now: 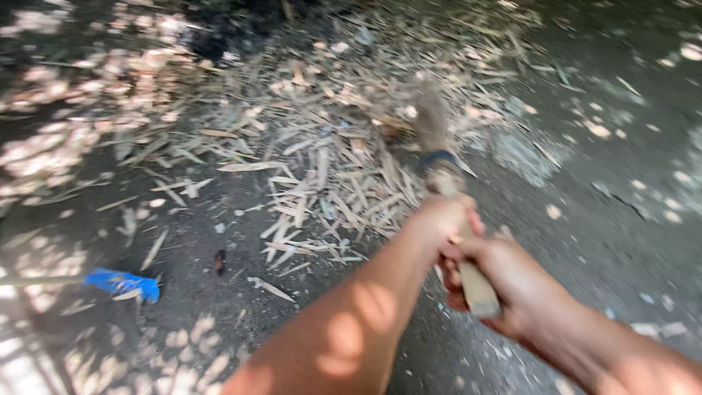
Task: The person sweeps dry leaves and debris across the ground using a small hand broom.
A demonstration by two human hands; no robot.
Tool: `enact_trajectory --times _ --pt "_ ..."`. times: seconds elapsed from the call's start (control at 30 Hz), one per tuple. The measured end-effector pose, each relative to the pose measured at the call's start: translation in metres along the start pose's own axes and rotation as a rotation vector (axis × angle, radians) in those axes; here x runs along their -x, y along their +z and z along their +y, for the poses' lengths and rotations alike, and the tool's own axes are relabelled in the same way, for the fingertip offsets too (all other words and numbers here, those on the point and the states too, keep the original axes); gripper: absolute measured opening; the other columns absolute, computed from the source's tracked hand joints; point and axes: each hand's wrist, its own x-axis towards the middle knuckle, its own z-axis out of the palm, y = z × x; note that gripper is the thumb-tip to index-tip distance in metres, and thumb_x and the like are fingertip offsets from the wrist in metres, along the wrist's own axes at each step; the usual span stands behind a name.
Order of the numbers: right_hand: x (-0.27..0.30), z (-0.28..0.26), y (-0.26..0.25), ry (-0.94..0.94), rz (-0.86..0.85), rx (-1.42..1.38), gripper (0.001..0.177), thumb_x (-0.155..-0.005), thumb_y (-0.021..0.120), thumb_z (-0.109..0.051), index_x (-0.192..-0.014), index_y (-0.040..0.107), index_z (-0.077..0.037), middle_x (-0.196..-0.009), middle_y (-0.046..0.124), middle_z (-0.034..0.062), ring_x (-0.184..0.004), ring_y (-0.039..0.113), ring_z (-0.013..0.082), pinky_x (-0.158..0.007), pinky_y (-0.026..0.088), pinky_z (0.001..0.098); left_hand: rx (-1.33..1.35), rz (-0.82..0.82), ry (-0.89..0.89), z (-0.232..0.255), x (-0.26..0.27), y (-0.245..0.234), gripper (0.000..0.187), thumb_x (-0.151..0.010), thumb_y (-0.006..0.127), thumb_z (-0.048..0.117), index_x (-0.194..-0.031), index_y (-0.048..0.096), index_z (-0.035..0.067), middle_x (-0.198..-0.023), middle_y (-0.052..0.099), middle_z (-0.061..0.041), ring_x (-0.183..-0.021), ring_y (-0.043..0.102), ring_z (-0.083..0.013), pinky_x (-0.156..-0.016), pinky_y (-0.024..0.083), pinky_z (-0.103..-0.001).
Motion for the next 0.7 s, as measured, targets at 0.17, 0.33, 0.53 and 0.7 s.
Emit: enact_trajectory --times 0.17,0.33,0.53,0.7 --pt "0.032 0.002 0.007 -0.009 0.215 -0.059 0.01 -0.088 0.061 -0.009 -0.088 0.059 0.0 -0.064 0.058 0.0089 -0.052 0.055 0.0206 -0.048 0.048 0.041 0.051 -0.167 -0.009 -0.013 0.023 0.028 0.023 -0.1 0.058 0.022 -0.082 0.062 0.008 -0.073 0.063 -0.002 -0.059 0.06 -0.0122 -0.051 0.051 -0.03" --pt "0.02 -0.002 0.009 -0.013 0.213 -0.141 0.008 -0.088 0.061 -0.01 -0.089 0.059 -0.002 -0.067 0.057 0.0086 -0.052 0.054 0.0203 -0.049 0.048 0.04 -0.05 -0.203 -0.077 0.001 0.022 0.03 0.025 -0.102 0.059 0.026 -0.085 0.065 0.008 -0.075 0.066 0.0 -0.06 0.062 -0.0094 -0.054 0.052 -0.027" --pt "-0.025 -0.023 -0.026 -0.108 0.021 -0.178 0.009 -0.086 0.061 -0.007 -0.088 0.054 -0.013 -0.065 0.057 0.0017 -0.053 0.055 0.0144 -0.045 0.04 0.0318 -0.15 -0.18 -0.086 0.002 -0.005 0.019 0.03 -0.092 0.061 0.035 -0.074 0.063 0.012 -0.061 0.06 -0.003 -0.035 0.046 -0.0125 -0.026 0.034 -0.028" --pt "-0.078 -0.068 -0.057 0.104 0.016 -0.276 0.006 -0.086 0.062 -0.01 -0.087 0.056 -0.01 -0.066 0.057 0.001 -0.052 0.055 0.012 -0.045 0.044 0.0259 0.198 -0.148 -0.224 0.005 -0.066 0.027 0.031 -0.09 0.065 0.032 -0.065 0.053 0.018 -0.049 0.049 0.004 -0.029 0.042 -0.0064 -0.026 0.035 -0.023"
